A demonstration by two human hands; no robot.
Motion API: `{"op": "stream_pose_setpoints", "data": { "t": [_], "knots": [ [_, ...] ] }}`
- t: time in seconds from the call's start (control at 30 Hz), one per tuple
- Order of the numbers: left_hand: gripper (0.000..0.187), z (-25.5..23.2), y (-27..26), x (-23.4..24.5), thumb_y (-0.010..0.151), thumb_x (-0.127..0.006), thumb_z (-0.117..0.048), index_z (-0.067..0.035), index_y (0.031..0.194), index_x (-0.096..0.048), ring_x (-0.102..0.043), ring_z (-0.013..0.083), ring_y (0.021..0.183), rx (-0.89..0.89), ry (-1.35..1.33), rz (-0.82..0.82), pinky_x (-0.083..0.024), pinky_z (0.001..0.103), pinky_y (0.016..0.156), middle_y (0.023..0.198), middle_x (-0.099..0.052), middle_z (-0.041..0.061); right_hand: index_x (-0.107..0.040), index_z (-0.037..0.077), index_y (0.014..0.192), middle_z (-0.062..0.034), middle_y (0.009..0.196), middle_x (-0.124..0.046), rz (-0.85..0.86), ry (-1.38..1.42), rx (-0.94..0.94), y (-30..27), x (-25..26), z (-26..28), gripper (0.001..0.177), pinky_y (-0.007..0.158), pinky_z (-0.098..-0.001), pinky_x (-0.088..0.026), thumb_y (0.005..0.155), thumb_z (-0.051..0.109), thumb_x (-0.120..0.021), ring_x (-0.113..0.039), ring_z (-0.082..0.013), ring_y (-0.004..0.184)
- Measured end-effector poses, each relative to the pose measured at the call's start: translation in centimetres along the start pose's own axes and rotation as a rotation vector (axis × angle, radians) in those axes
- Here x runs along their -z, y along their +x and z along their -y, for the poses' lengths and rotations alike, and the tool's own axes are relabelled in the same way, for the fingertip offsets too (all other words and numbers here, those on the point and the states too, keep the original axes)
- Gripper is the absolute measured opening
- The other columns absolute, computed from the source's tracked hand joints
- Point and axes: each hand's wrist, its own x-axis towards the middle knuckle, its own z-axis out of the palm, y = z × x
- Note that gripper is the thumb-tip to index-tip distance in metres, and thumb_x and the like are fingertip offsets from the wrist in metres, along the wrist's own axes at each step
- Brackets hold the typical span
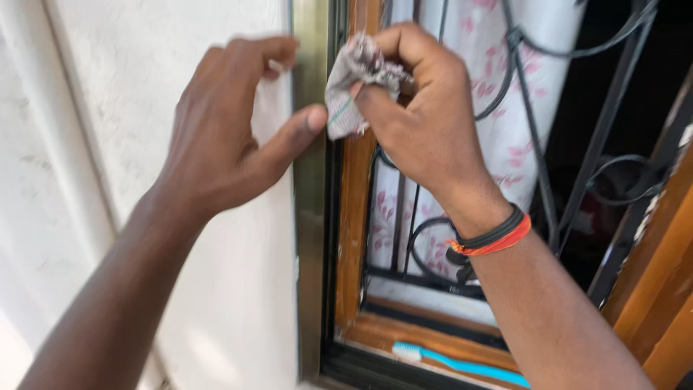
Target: The person cleans a window frame and grille using a cloth and a toothbrush. They wipe the metal grille and frame, then use the toothbrush to scrub the frame edges before wiping again.
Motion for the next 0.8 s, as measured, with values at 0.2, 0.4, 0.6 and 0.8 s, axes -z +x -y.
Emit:
{"op": "stream_pose_setpoints", "data": {
  "t": [0.2, 0.4, 0.6, 0.8],
  "knots": [
    [0.042, -3.1, 0.6, -3.1, 0.113, -0.06, -0.044, -0.006, 0.131, -0.061, -0.068, 0.0226, 0.096, -0.08, -0.195, 0.101, -0.056, 0.04, 0.082, 0.106, -0.067, 0.01, -0.062, -0.001, 0.116, -0.002, 0.104, -0.066, 0.046, 0.307, -0.139, -5.0, -0.6, -0.7, 0.007, 0.082, -0.0248, -0.058, 0.111, 0.005, -0.063, -0.064, -0.0067, 0.094],
    [0.034, -5.6, 1.9, -3.5, 0.112, -0.058, -0.043, -0.012, 0.108, -0.072, -0.06, 0.0122, 0.052, -0.133, -0.1, 0.218, -0.049, 0.031, 0.053, 0.069, -0.065, 0.001, -0.031, 0.003, 0.159, -0.013, 0.14, -0.055, 0.242, 0.546, -0.299, -8.9, 2.7, 3.6, 0.063, 0.104, -0.0437, -0.065, 0.107, 0.022, -0.061, -0.063, -0.0247, 0.132],
    [0.044, -8.5, 3.0, -6.5, 0.105, -0.054, -0.052, -0.013, 0.1, -0.073, -0.055, 0.0094, 0.038, -0.166, 0.202, 0.487, -0.042, 0.029, 0.033, 0.055, -0.064, -0.001, -0.005, 0.008, 0.166, -0.0219, 0.148, -0.052, 0.277, -0.023, -0.552, -19.0, 3.5, 7.1, 0.089, 0.108, -0.054, -0.05, 0.101, 0.031, -0.062, -0.062, -0.0353, 0.135],
    [0.032, 0.2, 5.6, -5.2, 0.113, -0.055, -0.046, -0.02, 0.108, -0.073, -0.059, 0.0066, 0.054, -0.306, 0.552, -0.143, -0.047, 0.026, 0.05, 0.073, -0.069, -0.003, -0.033, 0.017, 0.155, -0.0074, 0.162, -0.036, 1.05, -1.078, -1.09, -27.9, 6.3, 4.5, 0.062, 0.118, -0.0485, -0.038, 0.101, 0.042, -0.049, -0.043, -0.025, 0.144]
  ]
}}
